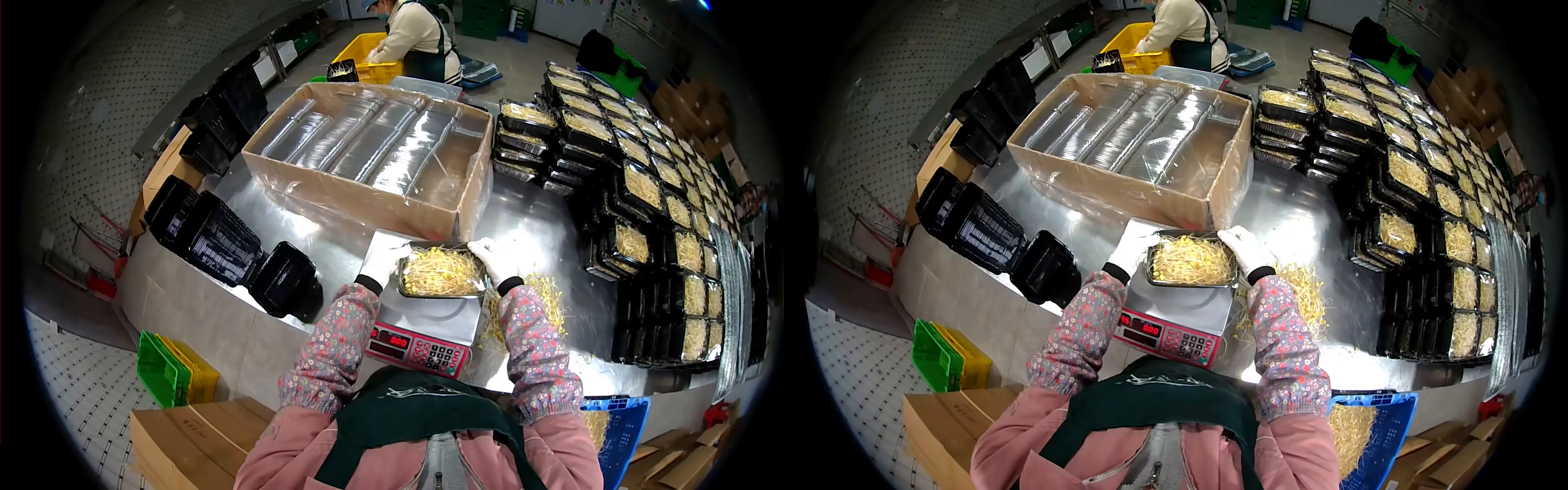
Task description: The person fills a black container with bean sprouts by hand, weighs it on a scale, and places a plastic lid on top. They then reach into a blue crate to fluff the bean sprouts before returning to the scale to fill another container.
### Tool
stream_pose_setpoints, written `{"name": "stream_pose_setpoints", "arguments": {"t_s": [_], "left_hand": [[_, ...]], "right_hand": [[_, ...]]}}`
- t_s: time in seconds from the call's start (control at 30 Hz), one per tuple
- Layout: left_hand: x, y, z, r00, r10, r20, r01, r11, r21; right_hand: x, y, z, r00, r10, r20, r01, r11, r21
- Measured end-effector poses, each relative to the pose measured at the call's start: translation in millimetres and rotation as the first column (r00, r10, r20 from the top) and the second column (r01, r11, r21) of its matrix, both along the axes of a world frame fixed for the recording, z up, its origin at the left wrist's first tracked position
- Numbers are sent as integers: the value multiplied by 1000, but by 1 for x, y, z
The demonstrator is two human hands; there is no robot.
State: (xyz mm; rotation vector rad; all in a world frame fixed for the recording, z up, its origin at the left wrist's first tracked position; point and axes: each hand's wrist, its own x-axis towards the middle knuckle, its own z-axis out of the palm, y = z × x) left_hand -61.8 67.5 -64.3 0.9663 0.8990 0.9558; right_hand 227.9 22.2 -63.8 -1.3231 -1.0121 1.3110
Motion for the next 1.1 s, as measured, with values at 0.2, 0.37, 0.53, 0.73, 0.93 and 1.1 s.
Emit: {"name": "stream_pose_setpoints", "arguments": {"t_s": [0.2,0.37,0.53,0.73,0.93,1.1], "left_hand": [[3,-6,-3,989,105,-107,-91,988,123],[-14,-64,77,988,8,-154,-38,981,-191],[-22,-105,38,980,-26,196,95,931,-353],[-3,-113,48,954,113,278,-42,968,-249],[14,-102,107,985,-134,109,152,972,-179],[64,-98,97,919,-385,88,392,917,-76]], "right_hand": [[-10,-7,-5,993,-112,46,105,986,129],[26,-53,47,993,119,-11,-118,960,-255],[-6,-101,33,912,12,-409,-99,976,-192],[-23,-122,38,865,-169,-472,144,985,-90],[21,-154,91,998,-16,62,18,1000,-26],[71,-161,98,976,31,216,-77,975,209]]}}
